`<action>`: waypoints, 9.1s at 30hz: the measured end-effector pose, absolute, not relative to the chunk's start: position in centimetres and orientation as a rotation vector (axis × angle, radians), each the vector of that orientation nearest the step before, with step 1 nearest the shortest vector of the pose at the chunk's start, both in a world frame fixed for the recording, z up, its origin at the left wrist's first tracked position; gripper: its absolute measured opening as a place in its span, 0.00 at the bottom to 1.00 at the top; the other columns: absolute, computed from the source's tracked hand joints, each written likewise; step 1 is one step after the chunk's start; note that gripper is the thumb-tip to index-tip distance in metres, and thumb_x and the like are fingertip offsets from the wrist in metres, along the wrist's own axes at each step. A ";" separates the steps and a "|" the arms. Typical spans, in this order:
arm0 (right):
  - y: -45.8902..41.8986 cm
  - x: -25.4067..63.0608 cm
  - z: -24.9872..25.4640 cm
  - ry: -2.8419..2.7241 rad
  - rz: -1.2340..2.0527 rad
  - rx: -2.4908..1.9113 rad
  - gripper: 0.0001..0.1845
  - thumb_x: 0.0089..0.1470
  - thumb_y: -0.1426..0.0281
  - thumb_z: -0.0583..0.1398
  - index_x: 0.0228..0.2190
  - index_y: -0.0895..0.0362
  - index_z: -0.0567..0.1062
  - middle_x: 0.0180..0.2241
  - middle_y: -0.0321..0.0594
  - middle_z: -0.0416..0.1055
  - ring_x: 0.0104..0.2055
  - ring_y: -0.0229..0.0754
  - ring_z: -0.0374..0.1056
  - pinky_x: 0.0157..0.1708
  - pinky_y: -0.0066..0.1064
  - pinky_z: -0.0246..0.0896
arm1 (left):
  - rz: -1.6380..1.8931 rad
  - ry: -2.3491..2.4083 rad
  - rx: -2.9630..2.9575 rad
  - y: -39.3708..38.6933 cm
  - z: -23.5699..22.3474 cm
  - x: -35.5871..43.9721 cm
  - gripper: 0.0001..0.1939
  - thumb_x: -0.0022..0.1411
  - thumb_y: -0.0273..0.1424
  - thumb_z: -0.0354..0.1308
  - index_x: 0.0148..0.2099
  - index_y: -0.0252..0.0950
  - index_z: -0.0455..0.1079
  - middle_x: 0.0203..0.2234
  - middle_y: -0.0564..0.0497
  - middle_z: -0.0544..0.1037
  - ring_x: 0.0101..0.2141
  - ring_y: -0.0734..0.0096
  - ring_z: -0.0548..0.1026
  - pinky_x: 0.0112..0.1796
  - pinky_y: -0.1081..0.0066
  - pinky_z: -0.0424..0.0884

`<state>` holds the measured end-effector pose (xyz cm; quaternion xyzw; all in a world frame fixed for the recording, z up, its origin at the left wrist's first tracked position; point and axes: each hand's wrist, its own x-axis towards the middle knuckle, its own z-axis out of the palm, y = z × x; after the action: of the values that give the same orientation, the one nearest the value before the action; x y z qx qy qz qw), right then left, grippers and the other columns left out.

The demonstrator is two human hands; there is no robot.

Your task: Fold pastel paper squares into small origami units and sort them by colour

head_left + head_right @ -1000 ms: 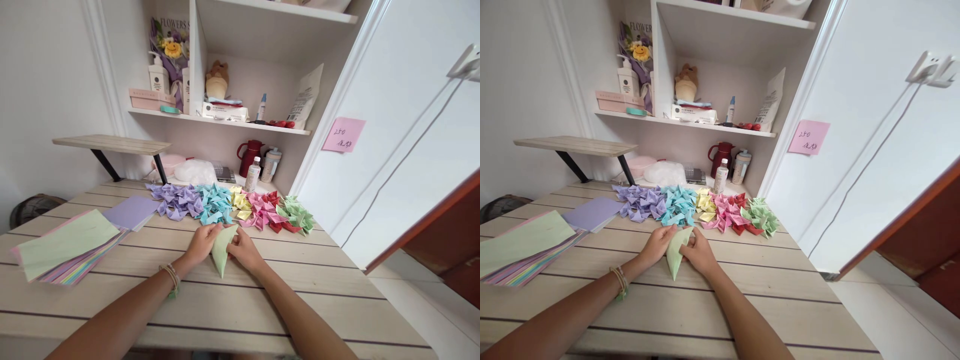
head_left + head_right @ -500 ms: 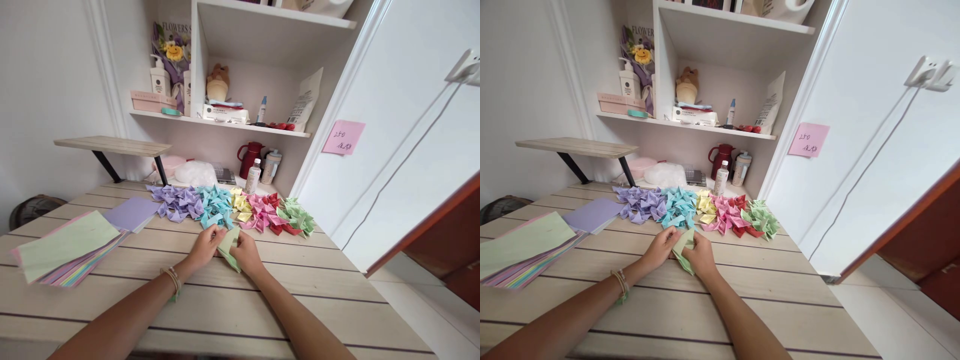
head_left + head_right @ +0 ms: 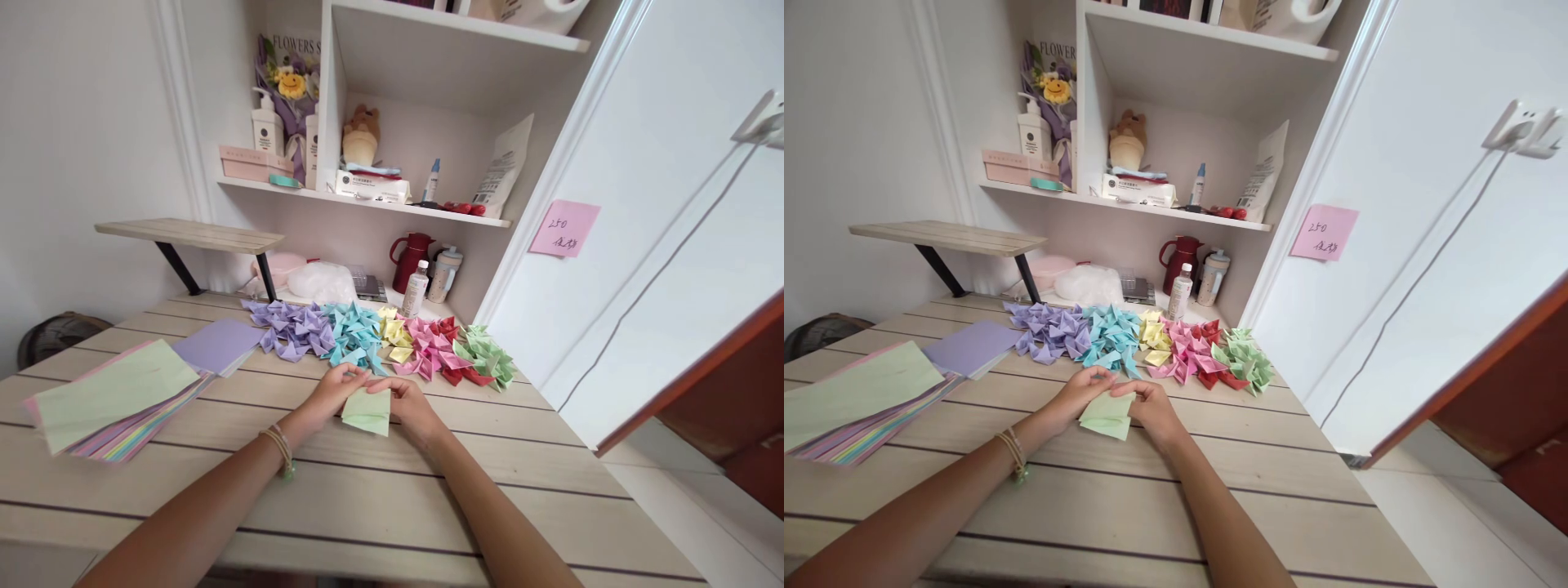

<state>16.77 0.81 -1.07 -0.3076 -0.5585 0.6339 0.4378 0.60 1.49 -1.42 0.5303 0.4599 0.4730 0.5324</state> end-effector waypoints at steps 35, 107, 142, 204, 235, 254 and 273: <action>2.4 17.8 -1.8 -1.373 1.232 -0.998 0.22 0.41 0.53 0.62 0.29 0.60 0.74 0.19 0.35 0.67 0.21 0.35 0.59 0.21 0.26 0.52 | 1.113 0.931 1.308 1.6 -1.0 0.2 0.17 0.46 0.40 0.63 0.34 0.31 0.73 0.29 0.48 0.77 0.31 0.68 0.72 0.33 0.72 0.65; 0.7 17.5 -0.2 -1.606 1.174 -1.059 0.28 0.32 0.68 0.67 0.40 0.57 0.74 0.29 0.35 0.71 0.24 0.34 0.61 0.24 0.25 0.57 | 1.283 0.975 1.297 2.0 -1.2 -0.1 0.12 0.47 0.34 0.62 0.36 0.34 0.73 0.31 0.48 0.76 0.35 0.64 0.72 0.35 0.71 0.67; -0.2 17.1 0.1 -2.143 0.617 -1.135 0.14 0.54 0.64 0.53 0.28 0.59 0.74 0.21 0.35 0.70 0.22 0.35 0.60 0.24 0.25 0.52 | 1.205 1.049 1.624 2.1 -2.1 0.0 0.16 0.51 0.42 0.59 0.32 0.32 0.71 0.21 0.52 0.74 0.22 0.72 0.71 0.25 0.74 0.65; 1.7 17.6 -1.1 -1.628 0.825 -1.059 0.19 0.47 0.62 0.59 0.41 0.58 0.73 0.38 0.44 0.73 0.25 0.37 0.67 0.25 0.30 0.65 | 1.095 0.967 1.448 1.1 -0.7 0.8 0.16 0.47 0.40 0.62 0.28 0.31 0.68 0.19 0.53 0.72 0.19 0.76 0.69 0.24 0.74 0.66; 1.6 17.3 -1.9 -1.590 1.078 -1.063 0.17 0.49 0.59 0.57 0.36 0.58 0.75 0.29 0.39 0.73 0.27 0.39 0.66 0.27 0.29 0.60 | 0.919 0.858 1.762 1.0 -1.6 0.7 0.13 0.61 0.39 0.48 0.32 0.34 0.64 0.25 0.53 0.71 0.23 0.76 0.69 0.27 0.75 0.64; 0.9 17.3 -1.0 -1.878 0.764 -1.112 0.14 0.53 0.67 0.53 0.37 0.58 0.75 0.33 0.40 0.75 0.31 0.40 0.69 0.33 0.30 0.61 | 0.831 0.875 1.823 0.6 -1.1 0.6 0.13 0.60 0.38 0.48 0.32 0.35 0.65 0.26 0.52 0.71 0.27 0.73 0.70 0.31 0.71 0.67; 0.5 17.2 -0.4 -2.023 0.658 -1.111 0.13 0.53 0.73 0.50 0.33 0.57 0.75 0.31 0.39 0.75 0.33 0.39 0.68 0.35 0.27 0.58 | 0.772 1.026 2.008 0.2 -1.1 0.6 0.15 0.61 0.41 0.46 0.36 0.35 0.67 0.28 0.50 0.74 0.29 0.70 0.70 0.31 0.71 0.66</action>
<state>17.24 0.52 -0.39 -0.4316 -0.7856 0.2555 0.3623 0.59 0.16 -1.05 0.7826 0.3998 0.3010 0.3702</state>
